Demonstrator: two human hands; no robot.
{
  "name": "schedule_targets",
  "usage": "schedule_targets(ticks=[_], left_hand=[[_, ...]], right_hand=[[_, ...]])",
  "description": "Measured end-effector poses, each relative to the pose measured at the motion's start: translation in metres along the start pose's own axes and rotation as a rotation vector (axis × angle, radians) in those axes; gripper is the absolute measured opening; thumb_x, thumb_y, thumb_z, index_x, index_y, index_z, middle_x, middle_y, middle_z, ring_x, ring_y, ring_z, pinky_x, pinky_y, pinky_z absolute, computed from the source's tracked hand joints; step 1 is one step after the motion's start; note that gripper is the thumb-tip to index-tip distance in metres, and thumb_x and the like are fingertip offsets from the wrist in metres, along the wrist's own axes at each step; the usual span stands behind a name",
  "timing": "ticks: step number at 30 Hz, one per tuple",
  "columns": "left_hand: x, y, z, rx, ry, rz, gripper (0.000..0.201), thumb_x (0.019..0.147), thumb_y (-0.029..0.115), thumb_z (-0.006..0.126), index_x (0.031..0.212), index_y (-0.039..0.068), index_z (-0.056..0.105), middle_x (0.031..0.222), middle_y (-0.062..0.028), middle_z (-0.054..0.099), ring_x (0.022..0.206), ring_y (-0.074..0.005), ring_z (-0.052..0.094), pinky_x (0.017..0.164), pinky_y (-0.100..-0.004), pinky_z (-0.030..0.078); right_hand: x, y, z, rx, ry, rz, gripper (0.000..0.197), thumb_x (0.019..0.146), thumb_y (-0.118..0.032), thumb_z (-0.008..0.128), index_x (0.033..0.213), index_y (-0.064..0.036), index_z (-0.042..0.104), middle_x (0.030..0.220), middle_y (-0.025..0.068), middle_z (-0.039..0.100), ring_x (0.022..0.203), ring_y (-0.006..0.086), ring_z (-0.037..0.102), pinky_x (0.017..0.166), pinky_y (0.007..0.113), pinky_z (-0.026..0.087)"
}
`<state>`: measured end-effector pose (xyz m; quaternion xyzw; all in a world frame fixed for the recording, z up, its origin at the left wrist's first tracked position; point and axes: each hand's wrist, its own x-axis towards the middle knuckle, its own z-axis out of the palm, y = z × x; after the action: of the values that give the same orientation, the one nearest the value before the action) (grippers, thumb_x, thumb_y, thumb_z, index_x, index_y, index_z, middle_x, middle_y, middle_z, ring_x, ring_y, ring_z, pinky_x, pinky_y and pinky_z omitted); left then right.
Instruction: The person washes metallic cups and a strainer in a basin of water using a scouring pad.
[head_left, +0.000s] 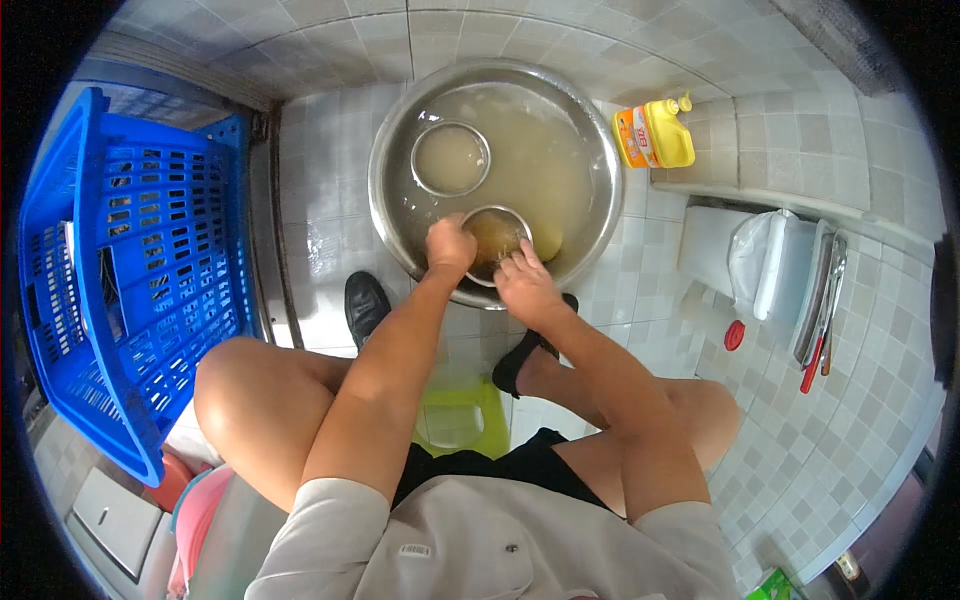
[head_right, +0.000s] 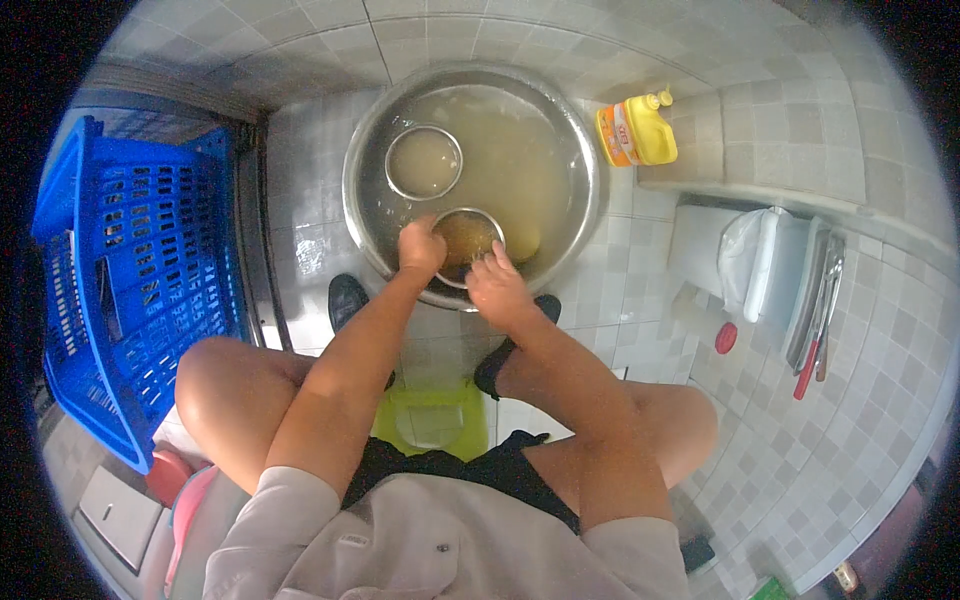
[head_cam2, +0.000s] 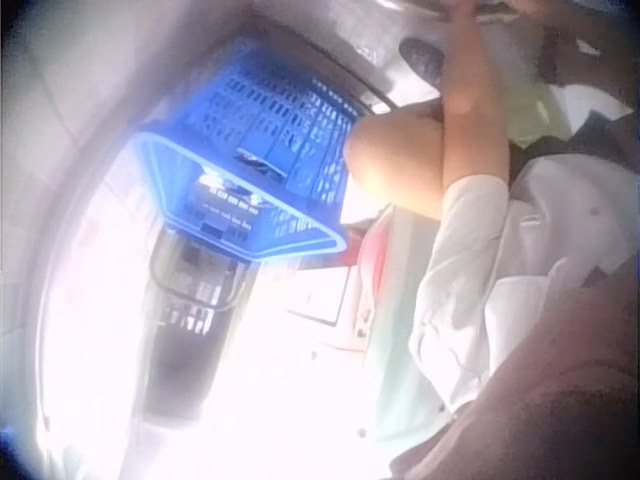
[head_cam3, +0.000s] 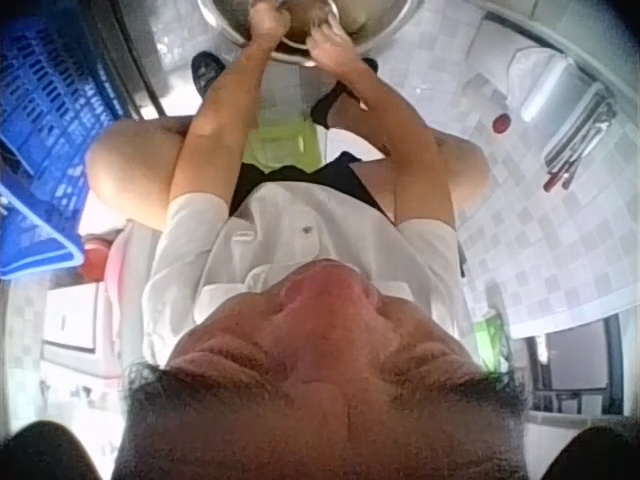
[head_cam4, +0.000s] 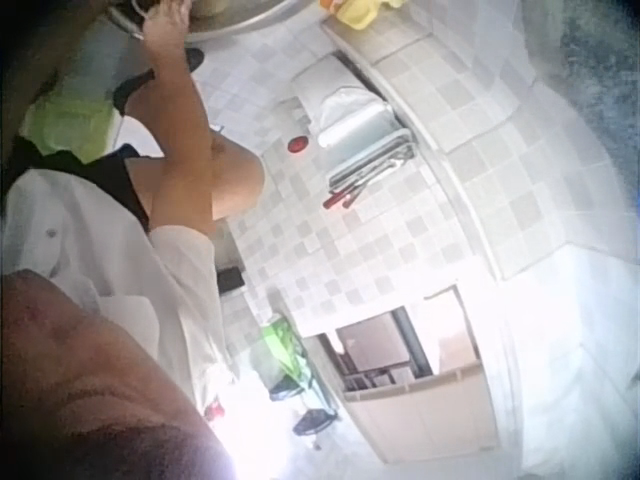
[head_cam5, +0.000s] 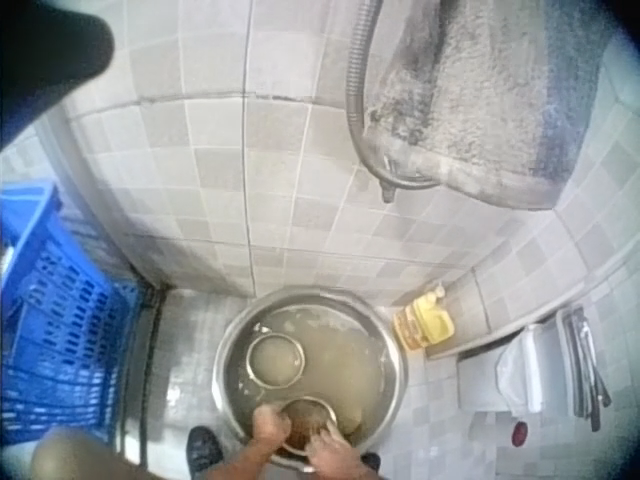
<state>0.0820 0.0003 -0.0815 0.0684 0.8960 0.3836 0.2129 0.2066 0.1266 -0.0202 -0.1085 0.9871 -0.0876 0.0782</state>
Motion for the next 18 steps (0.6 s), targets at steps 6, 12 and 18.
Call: schedule_targets(ticks=[6,12,18], left_hand=[[0.019,0.016,-0.006,0.221,-0.285,0.145,0.028,0.081,0.008,0.060,0.105,0.012,0.073,0.100,-0.0220,0.070,0.096,-0.0428,0.067,0.088,-0.0500,0.054],[0.000,0.001,-0.010,0.121,-0.133,-0.095,0.029,0.085,0.010,0.059,0.110,0.003,0.069,0.102,-0.0259,0.069,0.099,-0.0446,0.066,0.089,-0.0494,0.053],[-0.020,0.022,0.005,-0.090,0.073,-0.330,0.023,0.088,0.012,0.063,0.107,0.000,0.069,0.102,-0.0273,0.069,0.099,-0.0454,0.066,0.089,-0.0491,0.052]], right_hand=[[-0.002,0.037,-0.017,-0.458,-0.034,-0.280,0.024,0.082,-0.014,0.057,0.093,0.0000,0.073,0.100,0.0168,0.066,0.117,0.0362,0.059,0.119,0.049,0.030],[0.009,-0.008,-0.001,-0.072,-0.052,-0.053,0.014,0.078,-0.011,0.061,0.082,-0.0050,0.072,0.087,0.0116,0.065,0.094,0.0282,0.065,0.106,0.045,0.040],[0.020,-0.040,0.012,0.081,0.083,0.278,0.007,0.077,-0.006,0.061,0.077,-0.0038,0.067,0.083,0.0122,0.064,0.081,0.0285,0.064,0.097,0.046,0.046]])
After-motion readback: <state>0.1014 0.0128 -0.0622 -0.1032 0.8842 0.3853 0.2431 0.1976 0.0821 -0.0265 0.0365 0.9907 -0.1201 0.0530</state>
